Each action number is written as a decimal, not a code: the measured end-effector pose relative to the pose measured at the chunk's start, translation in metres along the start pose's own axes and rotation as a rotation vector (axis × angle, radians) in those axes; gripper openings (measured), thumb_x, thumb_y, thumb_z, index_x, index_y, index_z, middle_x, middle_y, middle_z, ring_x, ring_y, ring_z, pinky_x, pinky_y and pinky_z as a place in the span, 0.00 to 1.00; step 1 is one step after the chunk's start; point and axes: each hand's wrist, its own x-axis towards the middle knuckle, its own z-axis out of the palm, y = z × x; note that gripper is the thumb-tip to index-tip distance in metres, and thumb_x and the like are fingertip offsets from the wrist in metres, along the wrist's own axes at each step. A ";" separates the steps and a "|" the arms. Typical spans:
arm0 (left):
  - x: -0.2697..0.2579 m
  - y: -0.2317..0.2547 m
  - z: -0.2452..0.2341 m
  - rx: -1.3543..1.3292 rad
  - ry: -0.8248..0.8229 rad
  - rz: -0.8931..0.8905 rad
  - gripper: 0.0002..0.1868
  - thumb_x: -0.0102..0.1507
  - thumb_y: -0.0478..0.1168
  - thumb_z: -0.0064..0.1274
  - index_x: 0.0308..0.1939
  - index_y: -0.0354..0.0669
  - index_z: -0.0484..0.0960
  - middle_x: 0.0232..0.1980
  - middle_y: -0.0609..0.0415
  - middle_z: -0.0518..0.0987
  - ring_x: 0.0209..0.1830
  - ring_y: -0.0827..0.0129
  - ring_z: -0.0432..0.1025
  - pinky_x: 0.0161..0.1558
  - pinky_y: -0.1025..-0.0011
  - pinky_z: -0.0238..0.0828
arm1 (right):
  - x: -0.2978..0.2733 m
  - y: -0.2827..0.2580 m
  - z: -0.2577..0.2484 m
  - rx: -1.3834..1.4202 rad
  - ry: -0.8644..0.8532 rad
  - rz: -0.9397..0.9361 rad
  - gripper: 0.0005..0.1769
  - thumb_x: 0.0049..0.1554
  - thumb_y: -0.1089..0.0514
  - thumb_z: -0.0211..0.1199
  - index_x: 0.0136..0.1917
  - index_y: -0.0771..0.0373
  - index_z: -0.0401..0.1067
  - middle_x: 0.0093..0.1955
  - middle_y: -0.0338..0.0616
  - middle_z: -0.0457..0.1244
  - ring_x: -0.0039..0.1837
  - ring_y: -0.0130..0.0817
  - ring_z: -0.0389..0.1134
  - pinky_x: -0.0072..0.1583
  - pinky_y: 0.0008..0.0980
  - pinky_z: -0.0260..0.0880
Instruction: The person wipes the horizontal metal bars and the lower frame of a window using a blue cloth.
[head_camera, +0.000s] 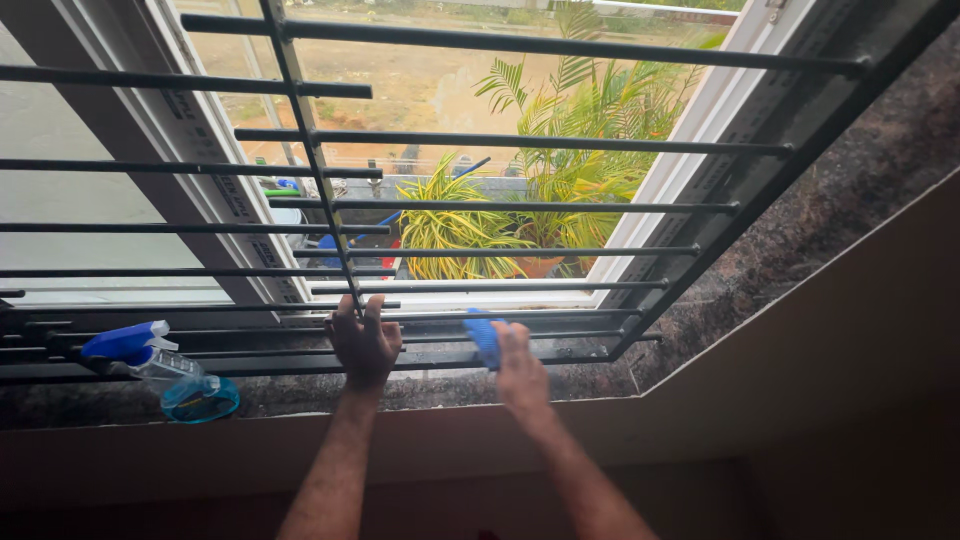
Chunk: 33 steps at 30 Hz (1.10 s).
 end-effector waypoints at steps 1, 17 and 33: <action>-0.001 0.001 0.001 0.003 0.008 0.001 0.29 0.51 0.33 0.59 0.57 0.48 0.75 0.59 0.40 0.68 0.54 0.48 0.67 0.55 0.49 0.63 | -0.001 0.008 -0.004 -0.004 -0.002 0.017 0.33 0.57 0.66 0.53 0.72 0.44 0.55 0.69 0.49 0.56 0.46 0.65 0.70 0.47 0.63 0.71; 0.007 0.005 -0.016 -0.004 -0.034 0.010 0.32 0.53 0.36 0.61 0.62 0.51 0.73 0.60 0.42 0.68 0.59 0.51 0.65 0.59 0.45 0.58 | 0.010 -0.112 0.067 0.135 -0.288 -0.051 0.38 0.58 0.60 0.57 0.76 0.51 0.45 0.75 0.63 0.46 0.49 0.68 0.69 0.48 0.61 0.71; 0.008 0.010 -0.018 0.021 -0.062 -0.007 0.31 0.55 0.31 0.57 0.64 0.50 0.72 0.64 0.41 0.68 0.62 0.50 0.66 0.61 0.41 0.58 | -0.021 0.045 -0.037 -0.088 0.294 0.085 0.38 0.48 0.72 0.60 0.70 0.50 0.61 0.75 0.48 0.55 0.63 0.57 0.69 0.51 0.47 0.76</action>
